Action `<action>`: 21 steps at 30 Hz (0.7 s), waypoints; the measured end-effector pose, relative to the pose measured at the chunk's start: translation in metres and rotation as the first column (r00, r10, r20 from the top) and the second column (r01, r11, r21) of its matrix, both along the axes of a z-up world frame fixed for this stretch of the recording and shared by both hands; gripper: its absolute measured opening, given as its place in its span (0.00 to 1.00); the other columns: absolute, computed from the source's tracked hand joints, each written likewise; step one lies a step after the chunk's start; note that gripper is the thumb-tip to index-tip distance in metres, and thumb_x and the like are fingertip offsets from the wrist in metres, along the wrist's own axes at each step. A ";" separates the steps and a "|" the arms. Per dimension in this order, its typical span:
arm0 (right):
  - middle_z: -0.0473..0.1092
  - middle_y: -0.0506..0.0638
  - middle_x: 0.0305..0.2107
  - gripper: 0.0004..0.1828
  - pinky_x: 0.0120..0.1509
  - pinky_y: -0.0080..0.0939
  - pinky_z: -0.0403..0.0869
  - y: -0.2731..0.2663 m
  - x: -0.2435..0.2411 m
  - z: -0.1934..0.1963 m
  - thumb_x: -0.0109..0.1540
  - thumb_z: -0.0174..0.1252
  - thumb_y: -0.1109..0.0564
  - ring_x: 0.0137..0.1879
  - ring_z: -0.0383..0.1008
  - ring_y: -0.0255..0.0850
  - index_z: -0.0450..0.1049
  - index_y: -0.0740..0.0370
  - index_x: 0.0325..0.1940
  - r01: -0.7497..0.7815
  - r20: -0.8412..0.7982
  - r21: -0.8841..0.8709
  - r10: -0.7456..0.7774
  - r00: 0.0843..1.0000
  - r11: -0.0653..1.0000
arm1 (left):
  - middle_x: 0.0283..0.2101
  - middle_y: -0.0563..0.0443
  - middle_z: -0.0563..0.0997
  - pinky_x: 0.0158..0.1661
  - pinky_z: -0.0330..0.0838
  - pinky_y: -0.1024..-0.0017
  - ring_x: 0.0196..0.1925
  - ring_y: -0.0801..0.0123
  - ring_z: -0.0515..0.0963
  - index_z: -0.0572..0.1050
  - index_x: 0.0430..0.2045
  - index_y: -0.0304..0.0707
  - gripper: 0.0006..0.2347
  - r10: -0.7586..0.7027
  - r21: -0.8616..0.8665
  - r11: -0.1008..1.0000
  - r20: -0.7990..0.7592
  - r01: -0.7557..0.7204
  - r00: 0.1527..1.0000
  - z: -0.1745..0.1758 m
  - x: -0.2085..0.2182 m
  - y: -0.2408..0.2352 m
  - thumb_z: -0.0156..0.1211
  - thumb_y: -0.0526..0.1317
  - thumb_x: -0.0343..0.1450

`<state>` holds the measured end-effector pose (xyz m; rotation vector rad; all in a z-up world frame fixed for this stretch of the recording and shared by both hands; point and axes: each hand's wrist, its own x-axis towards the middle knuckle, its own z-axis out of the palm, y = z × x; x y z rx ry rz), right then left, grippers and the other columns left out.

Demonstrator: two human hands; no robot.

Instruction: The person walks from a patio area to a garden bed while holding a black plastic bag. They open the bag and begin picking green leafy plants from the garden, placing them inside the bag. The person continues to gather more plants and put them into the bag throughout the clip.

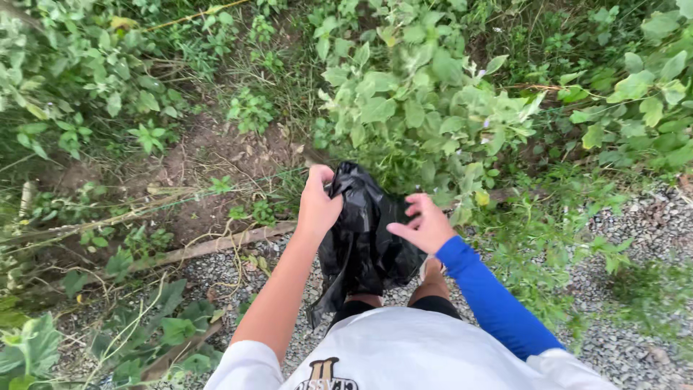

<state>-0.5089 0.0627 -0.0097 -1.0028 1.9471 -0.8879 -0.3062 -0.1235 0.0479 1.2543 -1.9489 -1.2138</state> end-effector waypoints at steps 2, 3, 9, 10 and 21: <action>0.71 0.56 0.36 0.46 0.41 0.44 0.77 -0.024 0.035 0.011 0.44 0.79 0.44 0.35 0.76 0.47 0.63 0.63 0.57 0.010 -0.061 -0.017 -0.011 0.998 1.000 | 0.39 0.47 0.79 0.37 0.71 0.69 0.37 0.61 0.77 0.69 0.41 0.36 0.17 -0.059 -0.040 0.998 -0.009 0.058 0.998 0.007 0.011 -0.017 0.64 0.27 0.61; 0.73 0.56 0.36 0.39 0.43 0.46 0.76 -0.033 0.039 0.006 0.48 0.78 0.46 0.37 0.76 0.48 0.66 0.62 0.54 -0.008 -0.189 -0.038 0.001 0.982 0.999 | 0.39 0.46 0.78 0.39 0.72 0.69 0.37 0.61 0.78 0.70 0.40 0.36 0.16 -0.102 -0.070 0.993 -0.027 0.100 0.994 0.010 0.017 -0.024 0.64 0.26 0.61; 0.78 0.50 0.40 0.18 0.53 0.42 0.78 -0.083 -0.010 -0.031 0.55 0.67 0.60 0.48 0.81 0.42 0.71 0.60 0.48 0.000 -0.163 -0.391 -0.069 0.984 0.920 | 0.46 0.42 0.79 0.45 0.74 0.65 0.46 0.52 0.79 0.78 0.33 0.42 0.16 -0.228 -0.585 0.753 0.198 0.302 0.953 0.056 0.080 -0.074 0.69 0.27 0.53; 0.78 0.48 0.39 0.16 0.54 0.41 0.78 -0.087 -0.020 -0.013 0.58 0.64 0.61 0.47 0.81 0.40 0.70 0.61 0.48 -0.007 -0.126 -0.406 -0.049 0.991 0.914 | 0.45 0.43 0.79 0.47 0.74 0.64 0.46 0.52 0.79 0.78 0.32 0.44 0.16 -0.222 -0.623 0.714 0.230 0.319 0.948 0.065 0.089 -0.081 0.69 0.27 0.53; 0.70 0.58 0.49 0.29 0.56 0.45 0.73 -0.050 0.137 0.015 0.62 0.60 0.30 0.47 0.77 0.53 0.82 0.60 0.37 -0.438 -0.144 0.237 0.477 0.867 0.867 | 0.41 0.54 0.80 0.44 0.74 0.75 0.47 0.75 0.78 0.73 0.43 0.35 0.16 -0.298 -0.023 0.954 -0.184 0.299 0.937 0.120 0.089 -0.050 0.46 0.21 0.66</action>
